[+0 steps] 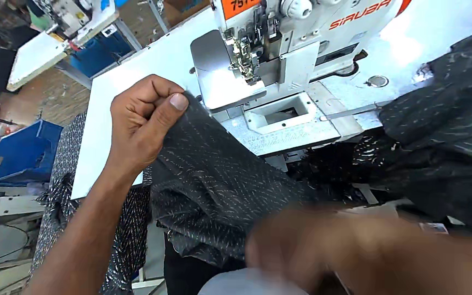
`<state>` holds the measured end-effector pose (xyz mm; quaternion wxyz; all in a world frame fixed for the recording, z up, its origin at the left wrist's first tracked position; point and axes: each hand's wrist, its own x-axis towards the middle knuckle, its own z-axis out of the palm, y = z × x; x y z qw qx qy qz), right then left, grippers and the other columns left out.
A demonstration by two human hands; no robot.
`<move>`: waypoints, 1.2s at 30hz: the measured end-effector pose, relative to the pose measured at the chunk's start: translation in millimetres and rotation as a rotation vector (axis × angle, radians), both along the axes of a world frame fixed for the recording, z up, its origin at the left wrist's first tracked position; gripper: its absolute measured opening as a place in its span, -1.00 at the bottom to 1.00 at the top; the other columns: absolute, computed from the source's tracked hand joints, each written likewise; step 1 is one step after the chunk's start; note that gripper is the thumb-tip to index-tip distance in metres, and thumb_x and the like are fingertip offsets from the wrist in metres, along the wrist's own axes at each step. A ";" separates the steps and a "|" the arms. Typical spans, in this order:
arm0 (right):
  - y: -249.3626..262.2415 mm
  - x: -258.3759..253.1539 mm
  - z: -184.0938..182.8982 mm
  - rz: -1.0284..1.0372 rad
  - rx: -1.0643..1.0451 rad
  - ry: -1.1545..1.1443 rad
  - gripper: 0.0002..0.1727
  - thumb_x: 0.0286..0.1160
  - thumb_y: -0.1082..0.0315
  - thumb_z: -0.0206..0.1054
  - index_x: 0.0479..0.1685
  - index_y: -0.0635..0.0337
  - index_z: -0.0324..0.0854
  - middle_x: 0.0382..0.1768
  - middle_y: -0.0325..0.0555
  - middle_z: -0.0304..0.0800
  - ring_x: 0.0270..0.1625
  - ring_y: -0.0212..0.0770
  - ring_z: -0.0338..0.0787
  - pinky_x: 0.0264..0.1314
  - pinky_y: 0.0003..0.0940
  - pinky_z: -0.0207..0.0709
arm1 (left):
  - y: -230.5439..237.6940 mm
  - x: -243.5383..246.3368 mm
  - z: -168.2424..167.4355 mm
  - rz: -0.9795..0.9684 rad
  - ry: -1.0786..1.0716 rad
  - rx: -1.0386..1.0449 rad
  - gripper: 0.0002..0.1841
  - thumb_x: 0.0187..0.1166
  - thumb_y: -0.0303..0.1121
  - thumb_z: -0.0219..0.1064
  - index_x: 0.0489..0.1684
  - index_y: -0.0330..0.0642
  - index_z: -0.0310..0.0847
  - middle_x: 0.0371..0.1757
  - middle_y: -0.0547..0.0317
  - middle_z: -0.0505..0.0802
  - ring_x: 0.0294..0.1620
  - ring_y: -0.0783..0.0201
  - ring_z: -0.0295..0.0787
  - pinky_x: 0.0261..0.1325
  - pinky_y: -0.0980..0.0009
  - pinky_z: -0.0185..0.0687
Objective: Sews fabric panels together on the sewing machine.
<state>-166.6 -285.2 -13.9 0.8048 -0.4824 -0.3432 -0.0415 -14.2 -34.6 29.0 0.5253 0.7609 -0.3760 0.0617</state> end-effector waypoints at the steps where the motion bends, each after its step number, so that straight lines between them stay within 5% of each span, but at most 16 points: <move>1: -5.3 30.1 -14.3 -0.215 -0.173 -0.046 -0.81 0.60 0.16 0.41 -0.09 0.06 0.76 0.10 -0.26 0.85 0.11 -0.35 0.83 0.12 -0.40 0.80 | -1.7 1.3 1.2 -0.026 -0.018 -0.002 -0.91 0.74 -0.46 0.20 -0.06 -0.17 0.63 -0.37 0.47 0.76 -0.41 0.59 0.70 -0.32 0.66 0.68; 4: -1.0 99.6 -55.3 -0.400 -0.461 -0.055 -0.44 0.43 0.11 0.54 0.33 0.26 0.61 0.21 -0.13 0.79 0.20 -0.27 0.82 0.27 -0.26 0.78 | -13.9 3.9 2.9 -0.085 -0.044 0.006 -0.91 0.74 -0.47 0.20 -0.07 -0.21 0.62 -0.38 0.46 0.74 -0.41 0.60 0.66 -0.32 0.66 0.65; 7: 12.8 114.5 -60.5 -0.271 -0.314 0.058 -0.81 0.53 0.38 0.45 -0.02 0.31 0.73 -0.31 -0.19 0.87 -0.34 -0.41 0.82 -0.28 -0.50 0.77 | -30.1 15.7 6.1 -0.082 -0.096 0.060 -0.92 0.72 -0.49 0.21 -0.08 -0.24 0.63 -0.34 0.43 0.76 -0.40 0.60 0.67 -0.33 0.67 0.64; 9: 13.6 111.7 -59.9 -0.239 -0.272 0.139 -0.88 0.62 0.41 0.37 -0.21 0.30 0.73 -0.49 -0.21 0.78 -0.50 -0.44 0.72 -0.46 -0.56 0.64 | -35.6 29.3 7.6 -0.033 -0.152 0.162 -0.89 0.72 -0.47 0.24 -0.07 -0.30 0.68 -0.28 0.36 0.80 -0.41 0.61 0.66 -0.36 0.67 0.63; 16: 6.8 115.4 -84.1 -0.210 -0.253 0.472 -0.80 0.72 0.36 0.28 -0.15 0.33 0.72 -0.46 -0.07 0.79 -0.45 -0.32 0.77 -0.36 -0.43 0.71 | -53.3 85.7 -48.6 0.154 -0.173 0.406 -0.82 0.60 -0.23 0.44 -0.13 -0.12 0.87 -0.25 0.32 0.84 -0.49 0.60 0.48 -0.37 0.61 0.36; 19: 5.8 117.6 -87.8 -0.200 -0.242 0.522 -0.78 0.76 0.36 0.23 -0.14 0.34 0.70 -0.44 -0.04 0.79 -0.42 -0.30 0.78 -0.33 -0.41 0.72 | -59.7 84.1 -53.7 0.291 -0.104 0.415 -0.76 0.45 -0.18 0.58 -0.13 -0.08 0.75 -0.25 0.34 0.77 -0.50 0.57 0.48 -0.40 0.61 0.39; 22: 5.1 120.3 -89.2 -0.182 -0.242 0.525 -0.77 0.77 0.35 0.21 -0.10 0.34 0.70 -0.40 -0.02 0.80 -0.38 -0.27 0.80 -0.28 -0.38 0.74 | -65.7 72.2 -52.9 0.366 -0.282 0.564 -0.77 0.62 -0.12 0.42 -0.11 -0.09 0.80 -0.04 0.10 0.69 -0.13 0.28 0.59 -0.04 0.36 0.52; 25: -0.1 112.9 -89.7 -0.184 -0.266 0.494 -0.77 0.79 0.34 0.18 -0.07 0.30 0.70 -0.38 -0.05 0.79 -0.36 -0.27 0.81 -0.29 -0.40 0.75 | -84.9 28.1 -56.9 0.447 -0.332 0.726 -0.66 0.83 -0.20 0.10 0.19 -0.19 0.76 0.17 -0.12 0.72 0.21 -0.11 0.65 0.22 -0.02 0.59; 28: -9.1 107.8 -95.3 -0.204 -0.267 0.474 -0.78 0.78 0.36 0.17 -0.07 0.28 0.70 -0.40 -0.08 0.78 -0.39 -0.30 0.79 -0.34 -0.43 0.72 | -97.0 -0.2 -74.6 0.474 -0.365 0.767 -0.50 0.85 -0.11 -0.03 0.56 -0.21 0.53 0.43 -0.07 0.65 0.44 -0.10 0.52 0.39 -0.04 0.44; 36: -17.1 100.8 -98.1 -0.242 -0.293 0.442 -0.79 0.77 0.37 0.17 -0.07 0.26 0.71 -0.41 -0.11 0.77 -0.39 -0.32 0.76 -0.35 -0.47 0.69 | -98.7 -2.5 -75.9 0.405 -0.353 0.675 -0.50 0.79 -0.05 0.03 0.51 -0.15 0.58 0.52 0.05 0.65 0.54 0.01 0.48 0.51 0.07 0.40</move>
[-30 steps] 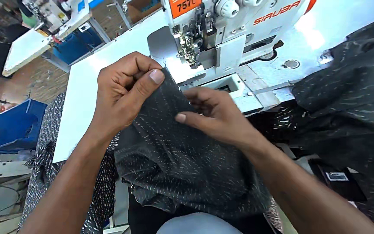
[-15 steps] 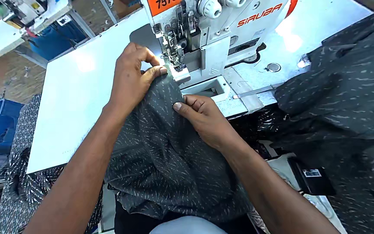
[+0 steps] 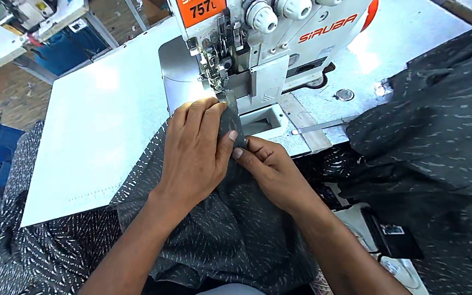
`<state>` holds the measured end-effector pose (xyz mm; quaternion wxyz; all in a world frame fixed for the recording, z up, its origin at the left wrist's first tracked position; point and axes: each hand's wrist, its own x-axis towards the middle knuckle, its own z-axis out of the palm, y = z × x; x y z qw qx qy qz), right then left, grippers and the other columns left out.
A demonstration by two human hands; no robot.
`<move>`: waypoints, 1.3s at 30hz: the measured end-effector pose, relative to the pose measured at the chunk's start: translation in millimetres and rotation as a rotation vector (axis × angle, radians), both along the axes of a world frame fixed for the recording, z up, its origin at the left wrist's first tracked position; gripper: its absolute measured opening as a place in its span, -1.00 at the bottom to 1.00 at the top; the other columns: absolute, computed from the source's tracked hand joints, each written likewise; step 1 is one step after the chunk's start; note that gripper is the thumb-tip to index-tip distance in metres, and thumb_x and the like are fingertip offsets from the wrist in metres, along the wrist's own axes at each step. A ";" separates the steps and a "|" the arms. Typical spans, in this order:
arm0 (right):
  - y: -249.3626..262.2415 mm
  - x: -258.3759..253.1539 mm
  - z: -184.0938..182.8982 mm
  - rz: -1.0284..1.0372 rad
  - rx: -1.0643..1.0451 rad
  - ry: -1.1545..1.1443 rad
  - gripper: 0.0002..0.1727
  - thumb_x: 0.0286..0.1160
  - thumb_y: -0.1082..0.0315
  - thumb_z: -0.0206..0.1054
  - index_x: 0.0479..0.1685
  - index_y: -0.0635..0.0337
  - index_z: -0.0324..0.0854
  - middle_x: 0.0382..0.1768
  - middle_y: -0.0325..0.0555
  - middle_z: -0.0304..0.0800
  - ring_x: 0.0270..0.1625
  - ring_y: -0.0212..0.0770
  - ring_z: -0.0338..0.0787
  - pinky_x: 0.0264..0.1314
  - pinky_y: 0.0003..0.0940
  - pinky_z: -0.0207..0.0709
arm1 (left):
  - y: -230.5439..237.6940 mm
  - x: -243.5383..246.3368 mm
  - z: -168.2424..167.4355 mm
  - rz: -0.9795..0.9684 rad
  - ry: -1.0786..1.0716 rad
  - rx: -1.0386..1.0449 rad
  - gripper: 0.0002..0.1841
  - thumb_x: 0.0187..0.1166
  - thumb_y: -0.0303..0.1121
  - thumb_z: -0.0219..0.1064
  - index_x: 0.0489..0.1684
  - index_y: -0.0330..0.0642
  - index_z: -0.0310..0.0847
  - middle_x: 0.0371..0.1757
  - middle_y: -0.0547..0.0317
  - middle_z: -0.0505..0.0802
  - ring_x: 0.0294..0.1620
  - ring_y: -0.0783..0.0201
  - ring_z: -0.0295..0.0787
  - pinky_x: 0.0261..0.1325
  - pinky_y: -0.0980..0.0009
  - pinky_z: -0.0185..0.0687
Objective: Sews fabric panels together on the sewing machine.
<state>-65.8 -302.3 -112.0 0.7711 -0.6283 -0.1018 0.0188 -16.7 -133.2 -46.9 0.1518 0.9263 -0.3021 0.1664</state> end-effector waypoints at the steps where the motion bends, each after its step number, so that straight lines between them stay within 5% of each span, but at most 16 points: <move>1: -0.2 0.8 -1.4 -0.002 0.000 -0.001 -0.79 0.77 0.37 0.17 -0.07 0.26 0.71 -0.41 -0.11 0.76 -0.39 -0.32 0.76 -0.35 -0.47 0.68 | -0.9 0.6 0.8 0.017 0.005 0.015 -0.49 0.79 -0.04 0.04 0.54 -0.12 0.56 0.51 0.05 0.64 0.52 0.00 0.48 0.46 0.05 0.41; 5: 0.0 5.6 -0.9 -0.005 -0.009 -0.025 -0.78 0.78 0.37 0.15 -0.10 0.25 0.70 -0.43 -0.15 0.74 -0.40 -0.36 0.73 -0.37 -0.50 0.63 | -6.8 2.5 7.6 0.085 0.029 0.085 -0.44 0.80 0.00 -0.04 0.56 -0.17 0.53 0.52 -0.02 0.61 0.48 -0.07 0.49 0.36 -0.02 0.44; 15: -1.3 12.7 5.6 -0.019 -0.002 -0.016 -0.76 0.80 0.35 0.13 -0.10 0.26 0.69 -0.42 -0.12 0.75 -0.40 -0.32 0.76 -0.37 -0.47 0.68 | -1.1 3.5 7.7 0.069 0.097 0.030 -0.42 0.80 -0.06 -0.10 0.60 -0.24 0.47 0.68 0.02 0.54 0.70 0.03 0.36 0.70 0.09 0.25; 23: 0.7 33.1 14.7 -0.059 -0.042 -0.050 -0.78 0.78 0.36 0.15 -0.16 0.26 0.65 -0.47 -0.13 0.69 -0.44 -0.32 0.71 -0.41 -0.45 0.62 | 22.4 70.4 19.2 -0.031 0.266 -0.002 -0.41 0.78 -0.17 -0.16 0.70 -0.24 0.40 0.75 0.02 0.47 0.82 0.15 0.23 0.86 0.14 0.00; 26: 1.0 27.7 14.7 -0.035 -0.078 -0.053 -0.81 0.77 0.36 0.17 -0.11 0.26 0.66 -0.45 -0.12 0.71 -0.41 -0.31 0.72 -0.37 -0.42 0.63 | 39.5 85.7 14.0 -0.020 0.172 -0.040 -0.48 0.78 -0.28 -0.15 0.64 -0.20 0.47 0.72 0.05 0.52 0.79 0.18 0.31 0.82 0.17 0.15; 29: -4.5 -4.6 7.8 -0.004 -0.169 -0.064 -0.83 0.72 0.34 0.22 -0.03 0.15 0.71 -0.39 -0.25 0.79 -0.40 -0.38 0.76 -0.39 -0.47 0.69 | 69.3 41.0 8.1 0.105 0.057 -0.143 -0.55 0.74 -0.44 0.02 0.57 -0.36 0.44 0.62 -0.18 0.55 0.53 0.05 0.60 0.53 0.10 0.57; 31: -12.9 -25.1 -3.6 0.009 -0.210 -0.052 -0.85 0.70 0.32 0.25 -0.05 0.09 0.73 -0.38 -0.29 0.80 -0.42 -0.40 0.76 -0.43 -0.49 0.68 | 95.9 5.2 -5.4 0.243 0.195 -0.188 -0.45 0.66 -0.19 0.19 0.63 -0.18 0.39 0.56 -0.03 0.60 0.09 0.23 0.77 0.00 0.23 0.75; 34: -24.3 -34.4 -8.6 0.018 -0.224 -0.025 -0.87 0.62 0.32 0.32 -0.04 0.09 0.75 -0.35 -0.31 0.86 -0.38 -0.43 0.81 -0.37 -0.51 0.75 | 137.6 -27.0 -35.0 0.348 0.374 -0.065 -0.39 0.46 0.05 0.36 0.45 -0.09 0.62 0.21 0.04 0.71 -0.37 0.27 0.61 -0.38 0.20 0.57; 36: -28.0 -29.8 -4.8 0.010 -0.203 -0.029 -0.88 0.63 0.29 0.33 -0.06 0.11 0.72 -0.37 -0.30 0.84 -0.39 -0.44 0.81 -0.38 -0.55 0.73 | 156.3 -33.5 -41.7 0.358 0.341 -0.083 -0.67 0.57 -0.08 0.32 0.05 -0.09 0.77 -0.13 0.16 0.75 -0.54 0.37 0.48 -0.50 0.31 0.45; 39: -32.9 -35.7 -5.3 0.042 -0.161 -0.022 -0.84 0.68 0.26 0.28 -0.09 0.12 0.70 -0.42 -0.29 0.77 -0.43 -0.45 0.75 -0.42 -0.58 0.65 | 169.8 -37.1 -28.4 0.472 0.351 -0.230 -0.77 0.71 -0.18 0.25 -0.01 -0.13 0.70 -0.35 0.17 0.81 -0.71 0.38 0.57 -0.62 0.32 0.58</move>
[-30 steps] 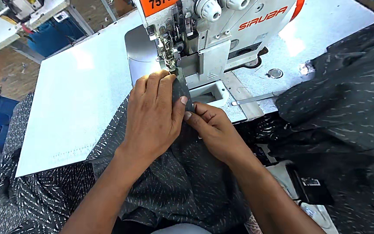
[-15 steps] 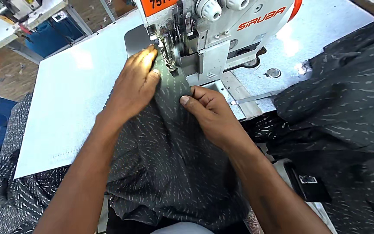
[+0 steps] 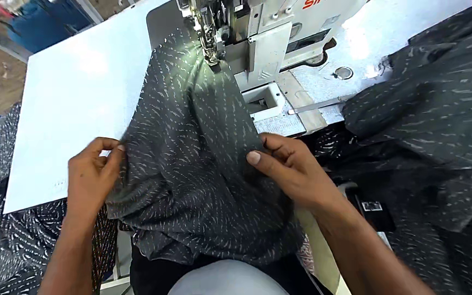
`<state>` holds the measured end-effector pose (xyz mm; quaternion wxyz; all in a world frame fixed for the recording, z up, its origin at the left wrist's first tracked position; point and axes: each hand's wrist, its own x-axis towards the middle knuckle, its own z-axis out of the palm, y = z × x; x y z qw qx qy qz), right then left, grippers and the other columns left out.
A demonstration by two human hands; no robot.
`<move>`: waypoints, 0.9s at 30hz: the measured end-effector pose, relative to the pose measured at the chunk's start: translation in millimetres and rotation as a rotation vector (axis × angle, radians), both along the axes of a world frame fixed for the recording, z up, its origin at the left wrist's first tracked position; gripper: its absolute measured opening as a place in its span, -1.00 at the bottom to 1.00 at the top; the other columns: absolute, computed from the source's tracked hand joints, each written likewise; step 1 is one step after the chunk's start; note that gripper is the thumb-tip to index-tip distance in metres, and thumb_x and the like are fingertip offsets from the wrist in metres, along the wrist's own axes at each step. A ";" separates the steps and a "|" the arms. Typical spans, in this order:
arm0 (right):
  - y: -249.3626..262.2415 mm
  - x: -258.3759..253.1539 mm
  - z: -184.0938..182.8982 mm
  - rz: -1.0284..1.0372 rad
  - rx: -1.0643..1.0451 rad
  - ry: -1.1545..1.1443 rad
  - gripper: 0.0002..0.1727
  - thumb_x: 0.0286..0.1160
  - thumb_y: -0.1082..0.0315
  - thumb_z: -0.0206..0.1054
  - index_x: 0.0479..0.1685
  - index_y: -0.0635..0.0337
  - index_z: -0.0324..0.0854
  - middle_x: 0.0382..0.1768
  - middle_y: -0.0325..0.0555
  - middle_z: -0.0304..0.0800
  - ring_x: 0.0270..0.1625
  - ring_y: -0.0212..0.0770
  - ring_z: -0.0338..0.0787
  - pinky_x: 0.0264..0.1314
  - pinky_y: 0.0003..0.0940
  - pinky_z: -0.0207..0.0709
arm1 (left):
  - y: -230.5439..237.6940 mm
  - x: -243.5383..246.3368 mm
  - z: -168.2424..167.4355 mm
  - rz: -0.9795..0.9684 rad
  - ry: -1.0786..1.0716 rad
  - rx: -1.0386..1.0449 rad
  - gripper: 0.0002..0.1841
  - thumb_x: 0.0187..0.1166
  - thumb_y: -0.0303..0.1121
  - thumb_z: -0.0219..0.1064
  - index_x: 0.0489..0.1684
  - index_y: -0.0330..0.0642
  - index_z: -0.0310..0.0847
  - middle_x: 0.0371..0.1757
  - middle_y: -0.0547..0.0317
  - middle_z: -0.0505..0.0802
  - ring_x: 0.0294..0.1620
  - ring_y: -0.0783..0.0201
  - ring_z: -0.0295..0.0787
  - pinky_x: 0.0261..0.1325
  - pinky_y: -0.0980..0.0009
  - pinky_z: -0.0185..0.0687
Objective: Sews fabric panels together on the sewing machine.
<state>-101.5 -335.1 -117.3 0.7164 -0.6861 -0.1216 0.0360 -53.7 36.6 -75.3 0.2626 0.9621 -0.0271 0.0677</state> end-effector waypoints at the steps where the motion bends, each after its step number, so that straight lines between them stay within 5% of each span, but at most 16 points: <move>1: -2.8 -4.8 -3.1 0.021 0.013 0.000 -0.83 0.69 0.25 0.27 -0.08 0.13 0.72 -0.41 -0.29 0.78 -0.41 -0.46 0.75 -0.39 -0.59 0.66 | 1.9 -0.1 8.4 0.035 0.008 -0.049 -0.74 0.74 -0.18 0.22 0.06 -0.17 0.65 -0.25 0.13 0.83 -0.66 0.37 0.66 -0.57 0.32 0.71; 4: -9.8 -16.2 -8.4 0.079 0.026 -0.001 -0.86 0.66 0.34 0.32 -0.05 0.18 0.76 -0.34 -0.28 0.86 -0.36 -0.47 0.81 -0.32 -0.60 0.74 | 13.6 8.6 25.3 0.042 -0.059 -0.106 -0.66 0.74 -0.21 0.24 0.20 -0.35 0.57 -0.10 0.03 0.82 -0.36 0.34 0.83 -0.20 0.27 0.86; 11: -9.2 -23.9 -17.0 0.096 0.026 0.063 -0.81 0.68 0.32 0.30 -0.15 0.21 0.78 -0.43 -0.25 0.82 -0.41 -0.46 0.76 -0.36 -0.59 0.68 | 38.3 64.4 48.3 0.000 -0.284 -0.002 -0.54 0.81 -0.12 0.14 0.38 -0.39 0.46 0.07 0.12 0.73 -0.09 0.60 0.72 0.13 0.53 0.68; 16: -5.2 -26.0 -23.7 0.075 0.023 0.088 -0.82 0.67 0.34 0.31 -0.19 0.24 0.77 -0.46 -0.23 0.80 -0.45 -0.46 0.74 -0.38 -0.59 0.66 | 43.6 89.6 46.8 -0.056 -0.354 0.255 -0.50 0.84 -0.08 0.04 0.40 -0.37 0.50 0.16 -0.22 0.77 0.00 0.18 0.75 0.16 0.27 0.62; 19: -2.1 -31.6 -26.6 0.069 0.003 0.118 -0.82 0.66 0.30 0.33 -0.20 0.19 0.79 -0.50 -0.24 0.78 -0.50 -0.45 0.70 -0.45 -0.58 0.62 | 18.7 64.1 47.6 -0.195 -0.274 0.318 -0.37 0.73 -0.15 0.14 0.72 -0.34 0.21 0.66 -0.37 0.44 0.59 -0.19 0.50 0.58 -0.08 0.47; 22: 1.0 -31.1 -34.5 0.042 -0.052 0.157 -0.79 0.64 0.18 0.37 -0.28 0.07 0.78 -0.60 -0.29 0.67 -0.61 -0.45 0.56 -0.58 -0.56 0.46 | -20.9 27.1 17.6 -0.352 -0.147 0.282 -0.24 0.67 0.02 0.19 0.78 -0.28 0.19 0.72 -0.28 0.39 0.61 -0.23 0.47 0.50 -0.23 0.52; 24: -0.7 -29.9 -39.9 0.074 -0.045 0.153 -0.76 0.64 0.11 0.37 -0.30 0.03 0.78 -0.59 -0.34 0.67 -0.58 -0.49 0.56 -0.54 -0.59 0.46 | -22.9 20.9 -12.7 -0.395 -0.076 0.321 -0.17 0.64 0.25 0.12 0.77 -0.20 0.30 0.65 -0.13 0.54 0.53 -0.19 0.55 0.45 -0.26 0.48; 27: -4.5 -26.9 -46.4 0.095 -0.041 0.169 -0.73 0.63 0.05 0.37 -0.32 0.00 0.76 -0.60 -0.37 0.64 -0.57 -0.52 0.55 -0.53 -0.61 0.43 | -8.7 23.8 -30.0 -0.414 -0.164 0.285 -0.54 0.74 0.01 0.16 0.26 -0.12 0.77 0.22 0.03 0.76 0.20 0.07 0.74 0.21 0.04 0.71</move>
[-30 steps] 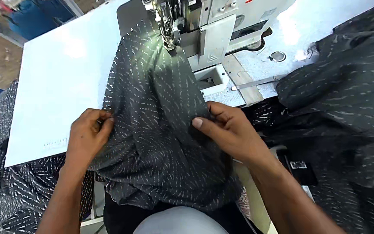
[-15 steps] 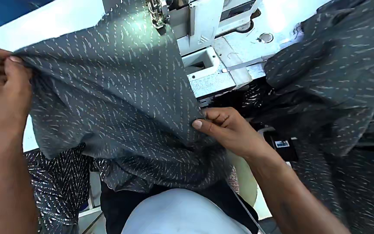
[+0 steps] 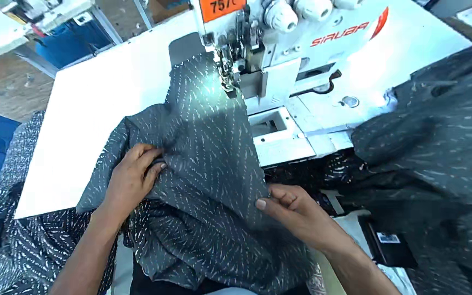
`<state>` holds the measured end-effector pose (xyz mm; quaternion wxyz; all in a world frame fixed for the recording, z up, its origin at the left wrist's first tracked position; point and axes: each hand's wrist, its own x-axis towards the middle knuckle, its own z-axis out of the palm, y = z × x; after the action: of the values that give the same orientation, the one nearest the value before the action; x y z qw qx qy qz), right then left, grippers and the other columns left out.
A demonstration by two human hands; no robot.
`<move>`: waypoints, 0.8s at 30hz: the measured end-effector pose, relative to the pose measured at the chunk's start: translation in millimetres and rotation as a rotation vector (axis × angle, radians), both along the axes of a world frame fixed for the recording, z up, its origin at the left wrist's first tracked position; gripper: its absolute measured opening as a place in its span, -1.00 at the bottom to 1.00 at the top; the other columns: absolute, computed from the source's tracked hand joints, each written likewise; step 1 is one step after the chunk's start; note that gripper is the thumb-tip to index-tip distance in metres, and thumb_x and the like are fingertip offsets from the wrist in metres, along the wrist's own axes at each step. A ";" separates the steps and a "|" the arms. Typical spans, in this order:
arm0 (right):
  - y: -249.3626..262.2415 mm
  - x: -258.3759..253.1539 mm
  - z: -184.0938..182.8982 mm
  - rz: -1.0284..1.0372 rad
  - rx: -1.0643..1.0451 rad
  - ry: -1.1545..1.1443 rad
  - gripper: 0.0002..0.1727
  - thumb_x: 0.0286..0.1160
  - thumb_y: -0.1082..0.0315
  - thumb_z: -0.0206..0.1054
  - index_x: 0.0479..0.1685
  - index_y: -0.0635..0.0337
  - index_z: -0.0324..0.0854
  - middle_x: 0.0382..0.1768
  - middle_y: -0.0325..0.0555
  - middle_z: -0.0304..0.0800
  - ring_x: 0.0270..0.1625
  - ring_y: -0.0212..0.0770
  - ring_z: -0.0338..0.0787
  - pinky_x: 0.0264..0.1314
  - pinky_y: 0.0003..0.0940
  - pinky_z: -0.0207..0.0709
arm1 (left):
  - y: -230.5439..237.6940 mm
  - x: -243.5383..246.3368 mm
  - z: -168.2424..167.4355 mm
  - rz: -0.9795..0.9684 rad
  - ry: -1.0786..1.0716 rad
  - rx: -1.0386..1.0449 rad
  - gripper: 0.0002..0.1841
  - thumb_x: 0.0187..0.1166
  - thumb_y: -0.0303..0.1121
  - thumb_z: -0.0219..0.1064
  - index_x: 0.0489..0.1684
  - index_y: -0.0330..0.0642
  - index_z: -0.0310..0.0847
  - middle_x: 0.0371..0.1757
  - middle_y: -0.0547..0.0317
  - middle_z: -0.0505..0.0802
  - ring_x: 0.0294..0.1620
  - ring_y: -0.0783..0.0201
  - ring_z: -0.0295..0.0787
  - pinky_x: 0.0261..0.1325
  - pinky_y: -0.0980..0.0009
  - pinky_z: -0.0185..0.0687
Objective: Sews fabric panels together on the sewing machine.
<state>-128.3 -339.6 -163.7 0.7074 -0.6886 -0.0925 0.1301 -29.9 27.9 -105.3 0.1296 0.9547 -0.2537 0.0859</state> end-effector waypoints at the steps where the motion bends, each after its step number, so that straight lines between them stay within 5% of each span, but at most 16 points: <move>1: -0.6 1.4 -2.3 -0.007 -0.016 0.000 -0.73 0.63 0.04 0.37 -0.30 -0.01 0.77 -0.59 -0.37 0.64 -0.57 -0.51 0.54 -0.53 -0.59 0.43 | 3.4 0.0 -0.2 -0.033 -0.062 0.019 -0.65 0.74 -0.15 0.18 0.04 -0.19 0.81 0.14 0.00 0.80 0.13 0.05 0.79 0.13 0.04 0.76; 4: 0.4 -0.1 -1.5 -0.014 -0.017 -0.028 -0.73 0.64 0.03 0.36 -0.23 -0.02 0.79 -0.55 -0.39 0.69 -0.53 -0.54 0.58 -0.49 -0.61 0.47 | 14.0 -3.5 2.7 -0.185 -0.272 0.125 -0.74 0.70 -0.36 0.12 -0.20 -0.25 0.75 0.27 -0.05 0.84 0.14 -0.06 0.81 0.13 0.01 0.71; 7: 1.9 0.0 6.2 -0.036 0.015 -0.042 -0.73 0.66 0.04 0.34 -0.20 0.00 0.81 -0.49 -0.36 0.74 -0.49 -0.52 0.65 -0.44 -0.60 0.55 | 19.5 -5.4 13.2 -0.215 -0.204 -0.034 -0.68 0.81 -0.27 0.03 0.00 -0.26 0.67 0.24 0.03 0.84 0.39 0.10 0.71 0.54 0.06 0.50; 8: 2.7 3.1 8.7 -0.046 0.014 -0.044 -0.75 0.66 0.07 0.34 -0.21 0.01 0.81 -0.51 -0.34 0.74 -0.51 -0.50 0.65 -0.46 -0.58 0.55 | 16.1 -6.9 20.7 -0.151 -0.112 -0.148 -0.65 0.85 -0.17 0.03 0.05 -0.21 0.68 0.08 0.18 0.86 0.24 0.34 0.76 0.42 0.26 0.61; 9: 3.5 6.8 11.8 -0.048 0.020 -0.061 -0.76 0.66 0.11 0.34 -0.22 0.03 0.81 -0.52 -0.32 0.74 -0.52 -0.49 0.64 -0.48 -0.58 0.54 | 8.7 -6.7 32.3 -0.059 0.007 -0.272 -0.66 0.85 -0.09 0.05 -0.01 -0.11 0.66 -0.19 0.37 0.81 -0.10 0.59 0.74 0.03 0.54 0.67; 12: 5.9 16.8 24.5 -0.040 0.028 -0.132 -0.77 0.67 0.16 0.32 -0.24 0.05 0.80 -0.54 -0.31 0.73 -0.55 -0.49 0.63 -0.52 -0.60 0.53 | -17.8 2.7 79.5 0.260 0.489 -0.677 -0.77 0.82 -0.28 0.01 -0.08 0.04 0.63 -0.44 0.47 0.80 -0.51 0.61 0.71 -0.47 0.61 0.70; 17: 11.8 36.0 40.4 -0.110 -0.040 -0.188 -0.76 0.66 0.21 0.32 -0.37 0.06 0.76 -0.65 -0.31 0.66 -0.66 -0.45 0.55 -0.66 -0.57 0.43 | -18.6 34.9 119.6 0.438 0.781 -1.040 -0.63 0.88 -0.28 -0.08 -0.09 0.04 0.75 -0.39 0.41 0.87 -0.48 0.62 0.78 -0.49 0.65 0.73; 24: 19.5 62.7 60.9 -0.193 -0.045 -0.267 -0.81 0.64 0.30 0.32 -0.29 0.09 0.82 -0.52 -0.31 0.78 -0.53 -0.47 0.70 -0.51 -0.57 0.60 | -13.5 98.4 166.4 0.397 0.765 -0.973 -0.60 0.87 -0.21 -0.08 -0.29 0.12 0.72 -0.43 0.46 0.87 -0.49 0.65 0.76 -0.50 0.67 0.70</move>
<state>-65.6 -320.2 -102.8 0.6824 -0.7211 -0.1160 -0.0289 68.5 14.3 61.1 0.6101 0.7788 0.0594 -0.1330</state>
